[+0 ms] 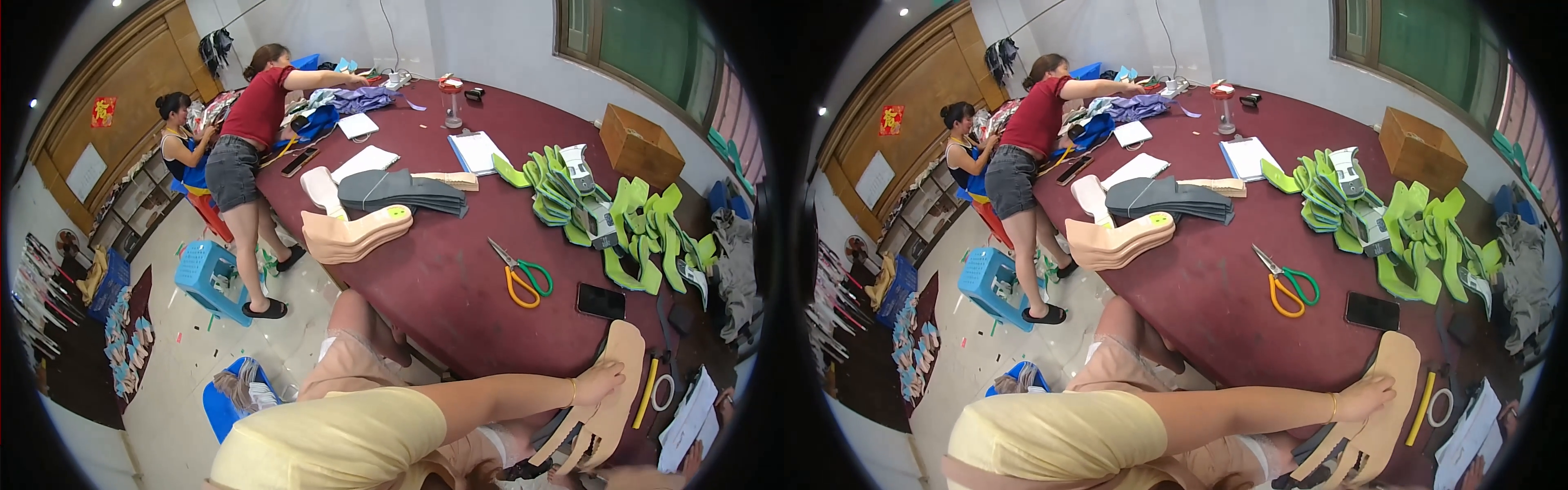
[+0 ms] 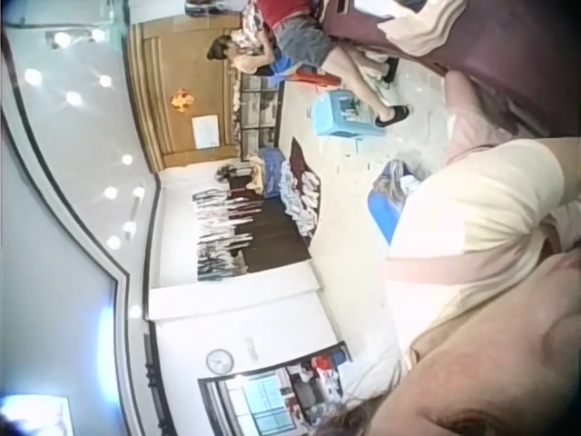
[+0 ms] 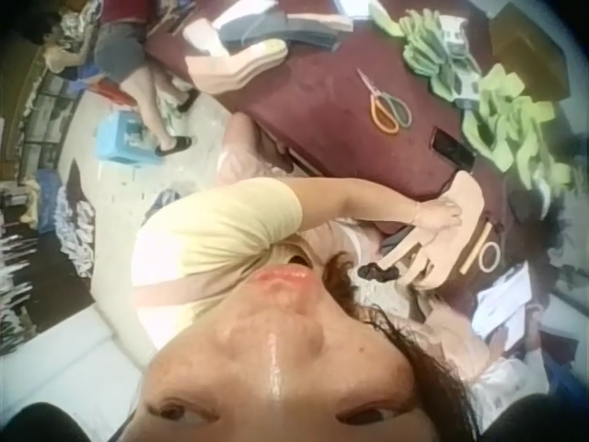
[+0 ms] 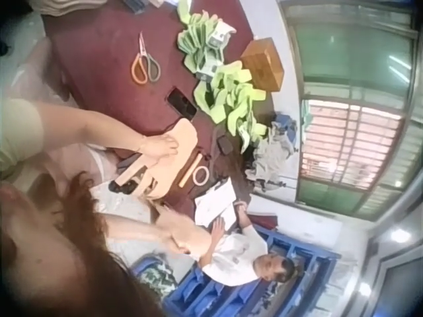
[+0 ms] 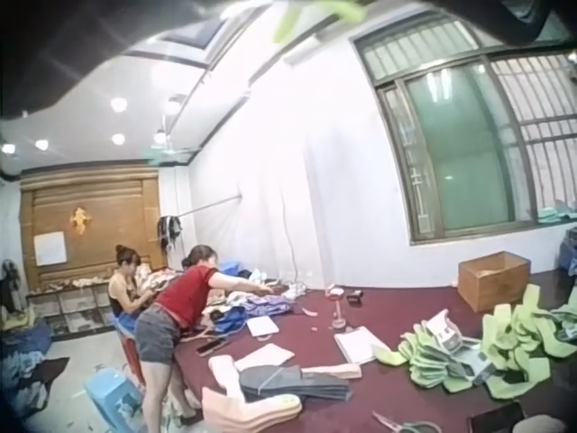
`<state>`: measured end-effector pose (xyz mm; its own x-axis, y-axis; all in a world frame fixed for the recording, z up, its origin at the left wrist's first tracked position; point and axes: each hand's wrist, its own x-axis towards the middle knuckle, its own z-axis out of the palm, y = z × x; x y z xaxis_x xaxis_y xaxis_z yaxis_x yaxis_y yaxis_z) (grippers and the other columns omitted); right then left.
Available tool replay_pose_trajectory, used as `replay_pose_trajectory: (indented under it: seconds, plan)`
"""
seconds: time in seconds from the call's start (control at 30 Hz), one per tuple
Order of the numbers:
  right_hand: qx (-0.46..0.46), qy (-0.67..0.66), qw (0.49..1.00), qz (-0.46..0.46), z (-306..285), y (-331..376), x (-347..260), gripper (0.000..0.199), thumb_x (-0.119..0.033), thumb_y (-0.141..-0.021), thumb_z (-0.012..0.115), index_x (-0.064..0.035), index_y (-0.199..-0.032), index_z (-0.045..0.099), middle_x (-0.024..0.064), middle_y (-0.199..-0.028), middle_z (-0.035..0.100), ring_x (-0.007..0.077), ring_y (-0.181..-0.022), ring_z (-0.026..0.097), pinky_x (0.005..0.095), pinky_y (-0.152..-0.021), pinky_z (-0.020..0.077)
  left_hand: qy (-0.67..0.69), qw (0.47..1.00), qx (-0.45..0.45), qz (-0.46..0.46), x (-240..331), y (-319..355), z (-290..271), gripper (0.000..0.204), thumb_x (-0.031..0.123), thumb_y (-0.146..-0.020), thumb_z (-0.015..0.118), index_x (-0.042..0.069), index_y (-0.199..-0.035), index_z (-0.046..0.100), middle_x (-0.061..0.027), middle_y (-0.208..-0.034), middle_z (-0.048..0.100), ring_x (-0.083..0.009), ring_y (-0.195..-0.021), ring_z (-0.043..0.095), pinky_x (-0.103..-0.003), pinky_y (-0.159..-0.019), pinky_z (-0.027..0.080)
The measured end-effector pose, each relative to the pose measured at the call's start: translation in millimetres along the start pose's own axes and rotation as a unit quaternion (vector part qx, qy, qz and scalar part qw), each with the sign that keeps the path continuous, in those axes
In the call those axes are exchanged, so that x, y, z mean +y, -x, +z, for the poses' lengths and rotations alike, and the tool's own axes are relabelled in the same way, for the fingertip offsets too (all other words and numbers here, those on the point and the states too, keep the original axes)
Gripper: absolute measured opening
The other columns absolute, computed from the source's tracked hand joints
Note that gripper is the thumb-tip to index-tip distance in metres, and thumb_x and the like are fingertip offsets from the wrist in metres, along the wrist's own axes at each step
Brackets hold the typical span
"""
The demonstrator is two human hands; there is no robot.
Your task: Manually assemble shoe components by applying adhesive, positioning patterns, and trimming materials.
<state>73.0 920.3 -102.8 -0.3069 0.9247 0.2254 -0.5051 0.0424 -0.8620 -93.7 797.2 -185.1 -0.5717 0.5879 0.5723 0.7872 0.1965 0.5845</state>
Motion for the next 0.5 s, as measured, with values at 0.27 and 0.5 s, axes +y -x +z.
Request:
replay_pose_trajectory:
  seconds: [0.27,0.5]
  plan:
    - [-0.123,0.227,0.947,-0.189,13,64,-67,0.051,-0.034,-0.087,0.056,-0.0114,-0.129,0.038,0.0137,-0.138,0.032,0.0301,-0.119,0.045,0.0438,-0.1,0.0374,0.14,0.979,-0.145,-0.007,45,4,-58,0.024,0.019,-0.084,0.055,-0.001,-0.096,0.052,-0.0158,-0.1,0.053,-0.036,-0.095,0.052,-0.045,-0.08,0.042]
    - [-0.435,0.146,0.847,-0.268,119,187,-37,0.023,-0.014,-0.088,0.045,0.0016,-0.103,0.054,0.0175,-0.129,0.045,0.0261,-0.119,0.044,0.0382,-0.099,0.0364,0.604,0.775,-0.073,-0.169,120,106,-199,0.033,0.015,-0.086,0.056,0.0,-0.114,0.049,-0.0041,-0.091,0.056,-0.0098,-0.086,0.055,-0.025,-0.073,0.045]
